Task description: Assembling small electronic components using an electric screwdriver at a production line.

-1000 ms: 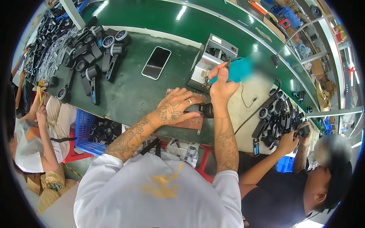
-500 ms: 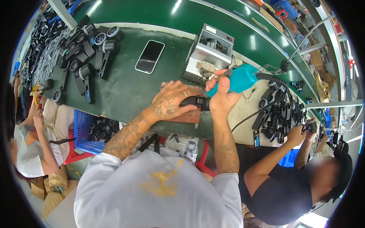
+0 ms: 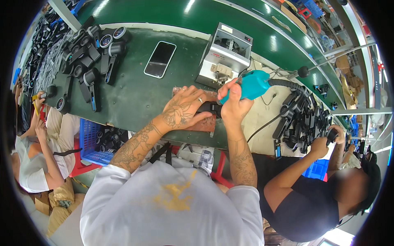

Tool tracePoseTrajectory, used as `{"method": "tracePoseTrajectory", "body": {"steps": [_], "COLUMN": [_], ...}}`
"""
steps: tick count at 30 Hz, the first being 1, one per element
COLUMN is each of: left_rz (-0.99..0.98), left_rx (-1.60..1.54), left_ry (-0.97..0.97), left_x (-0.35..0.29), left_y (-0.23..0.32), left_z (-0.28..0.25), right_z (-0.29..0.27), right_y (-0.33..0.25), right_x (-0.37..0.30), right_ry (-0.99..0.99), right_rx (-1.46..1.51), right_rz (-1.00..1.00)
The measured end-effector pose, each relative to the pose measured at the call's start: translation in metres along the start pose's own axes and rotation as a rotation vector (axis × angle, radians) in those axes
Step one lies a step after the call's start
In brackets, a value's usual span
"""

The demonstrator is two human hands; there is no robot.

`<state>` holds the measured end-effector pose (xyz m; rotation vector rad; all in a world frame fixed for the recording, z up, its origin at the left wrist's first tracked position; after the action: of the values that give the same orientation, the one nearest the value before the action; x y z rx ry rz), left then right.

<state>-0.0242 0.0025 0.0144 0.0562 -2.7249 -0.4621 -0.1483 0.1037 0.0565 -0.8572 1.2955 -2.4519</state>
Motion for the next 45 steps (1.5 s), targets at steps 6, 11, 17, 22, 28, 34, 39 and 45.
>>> {"method": "tracePoseTrajectory", "body": {"steps": [6, 11, 17, 22, 28, 34, 39, 45], "left_rz": [-0.007, 0.005, -0.002, -0.03, -0.018, -0.041, -0.038, -0.026], "left_rx": [-0.026, -0.025, -0.056, -0.075, -0.024, -0.11, -0.061, -0.06], "left_ry": [0.003, 0.041, 0.057, 0.016, 0.04, -0.036, 0.033, 0.072], "left_x": [0.0, 0.0, 0.0, 0.0, 0.001, 0.003, 0.002, 0.006], "left_y": [-0.001, 0.001, 0.002, 0.001, 0.002, 0.002, 0.002, 0.007], "left_z": [-0.004, -0.005, -0.004, -0.01, -0.007, -0.012, -0.008, -0.011], "right_z": [0.005, 0.023, 0.016, 0.024, 0.005, 0.0, -0.004, -0.007], "right_y": [-0.004, -0.005, 0.014, -0.002, -0.026, -0.028, -0.016, -0.012], "right_x": [0.009, 0.045, 0.057, 0.043, -0.003, -0.016, -0.022, -0.024], "right_ry": [0.049, 0.044, 0.0, 0.02, 0.016, 0.011, 0.029, 0.021], "right_rx": [-0.087, -0.145, -0.128, -0.138, -0.014, -0.059, -0.027, 0.023], "right_rz": [0.034, -0.139, -0.151, -0.063, 0.016, 0.037, 0.044, -0.008]}}
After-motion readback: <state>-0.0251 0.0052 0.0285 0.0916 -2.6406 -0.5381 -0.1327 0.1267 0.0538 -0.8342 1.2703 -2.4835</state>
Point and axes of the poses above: each hand's wrist, its own x-axis towards the middle knuckle, its own z-axis out of the palm, y = z × x, the point moved 4 cm from there along x, towards the middle knuckle, and after that the axes turned 10 degrees about x, right-handed, at the moved point
